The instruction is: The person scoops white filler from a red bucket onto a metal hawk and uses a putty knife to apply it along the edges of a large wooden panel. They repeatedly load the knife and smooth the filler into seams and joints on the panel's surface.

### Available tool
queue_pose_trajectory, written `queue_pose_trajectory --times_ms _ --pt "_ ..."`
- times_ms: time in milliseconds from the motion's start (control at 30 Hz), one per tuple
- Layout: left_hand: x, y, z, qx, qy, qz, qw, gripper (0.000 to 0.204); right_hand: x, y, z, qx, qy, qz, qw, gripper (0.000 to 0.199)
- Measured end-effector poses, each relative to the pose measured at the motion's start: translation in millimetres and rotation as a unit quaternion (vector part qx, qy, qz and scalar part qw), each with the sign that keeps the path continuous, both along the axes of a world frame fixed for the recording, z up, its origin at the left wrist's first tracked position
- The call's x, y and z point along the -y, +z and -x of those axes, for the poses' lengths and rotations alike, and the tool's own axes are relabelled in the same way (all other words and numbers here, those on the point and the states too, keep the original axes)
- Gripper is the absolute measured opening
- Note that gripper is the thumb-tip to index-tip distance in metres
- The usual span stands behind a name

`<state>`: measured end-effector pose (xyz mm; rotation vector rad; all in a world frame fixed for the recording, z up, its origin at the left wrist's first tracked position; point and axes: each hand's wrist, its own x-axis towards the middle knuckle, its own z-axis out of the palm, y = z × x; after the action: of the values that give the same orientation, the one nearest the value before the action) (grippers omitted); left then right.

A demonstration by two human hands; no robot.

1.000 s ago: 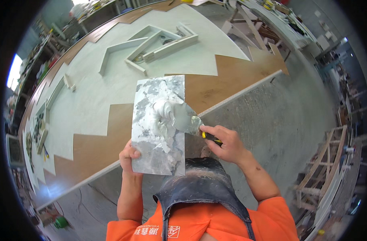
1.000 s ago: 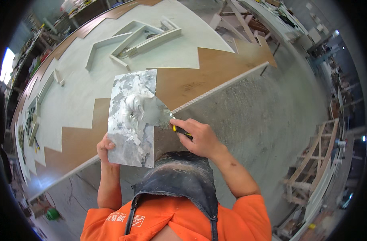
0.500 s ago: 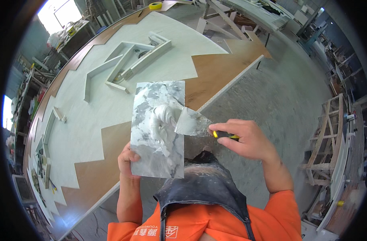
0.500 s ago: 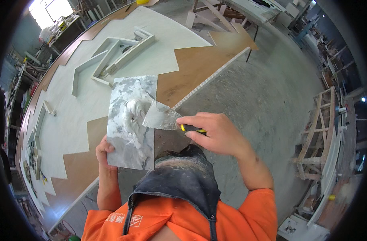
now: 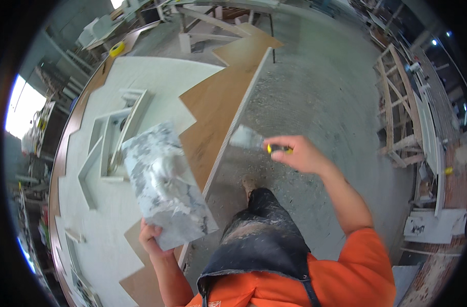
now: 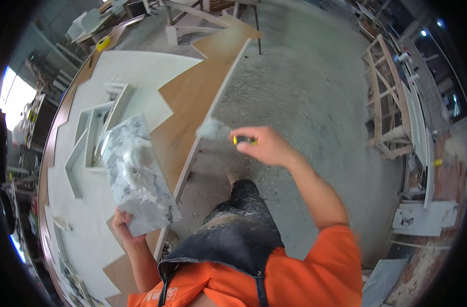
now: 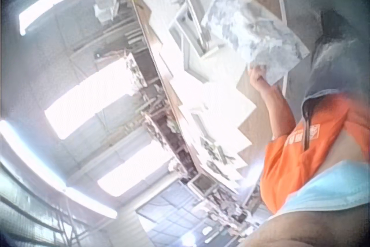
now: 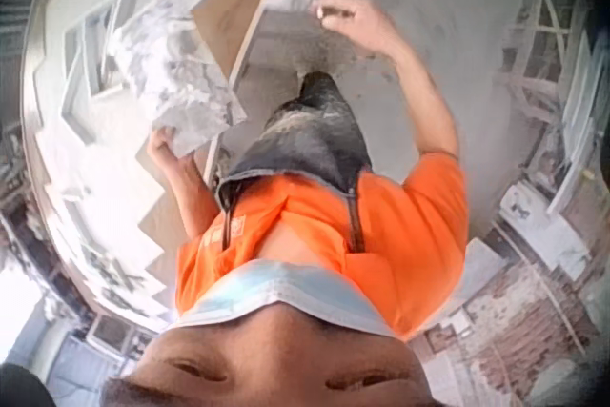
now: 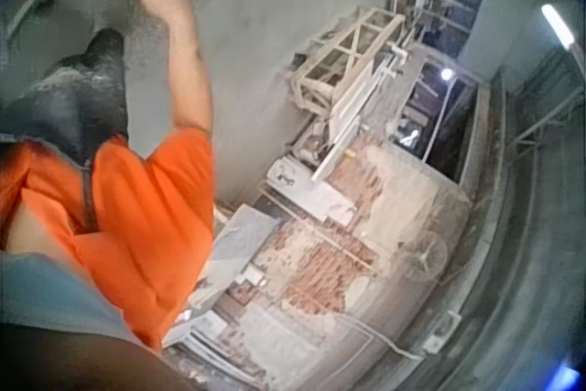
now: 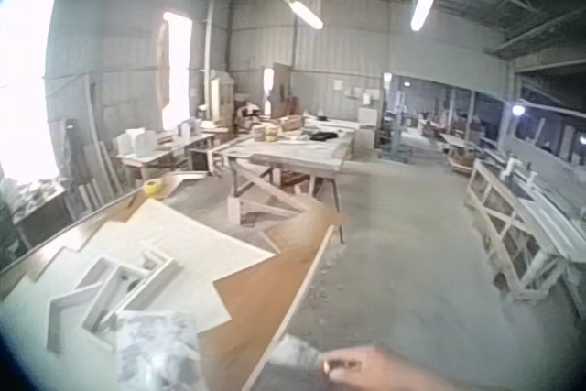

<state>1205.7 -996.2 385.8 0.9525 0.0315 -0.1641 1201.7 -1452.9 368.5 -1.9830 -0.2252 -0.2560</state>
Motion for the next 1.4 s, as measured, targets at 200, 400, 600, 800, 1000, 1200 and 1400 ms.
queue_pose_trajectory --times_ms 200,400,600,800,1000,1200,1400 --pt "-14 20 13 0.008 0.05 -0.086 0.995 0.066 56 -35 -59 -0.093 -0.118 -0.52 0.841 0.032" --pt "-2 64 30 -0.096 0.148 -0.135 0.975 0.065 77 -62 -155 -0.057 -0.159 -0.619 0.767 0.027" --pt "38 103 29 -0.169 0.204 -0.186 0.946 0.069 99 -62 -205 -0.059 -0.205 -0.609 0.764 0.032" --pt "70 126 16 -0.195 0.175 -0.168 0.95 0.072 112 -52 -228 -0.061 -0.218 -0.578 0.784 0.032" --pt "86 134 2 -0.181 0.14 -0.158 0.961 0.073 119 -45 -241 -0.083 -0.255 -0.536 0.801 0.034" --pt "106 148 -4 -0.182 0.126 -0.16 0.962 0.072 114 -39 -239 -0.13 -0.28 -0.455 0.835 0.038" --pt "96 150 -5 -0.187 0.127 -0.186 0.956 0.071 88 -47 -205 -0.133 -0.301 -0.397 0.857 0.042"
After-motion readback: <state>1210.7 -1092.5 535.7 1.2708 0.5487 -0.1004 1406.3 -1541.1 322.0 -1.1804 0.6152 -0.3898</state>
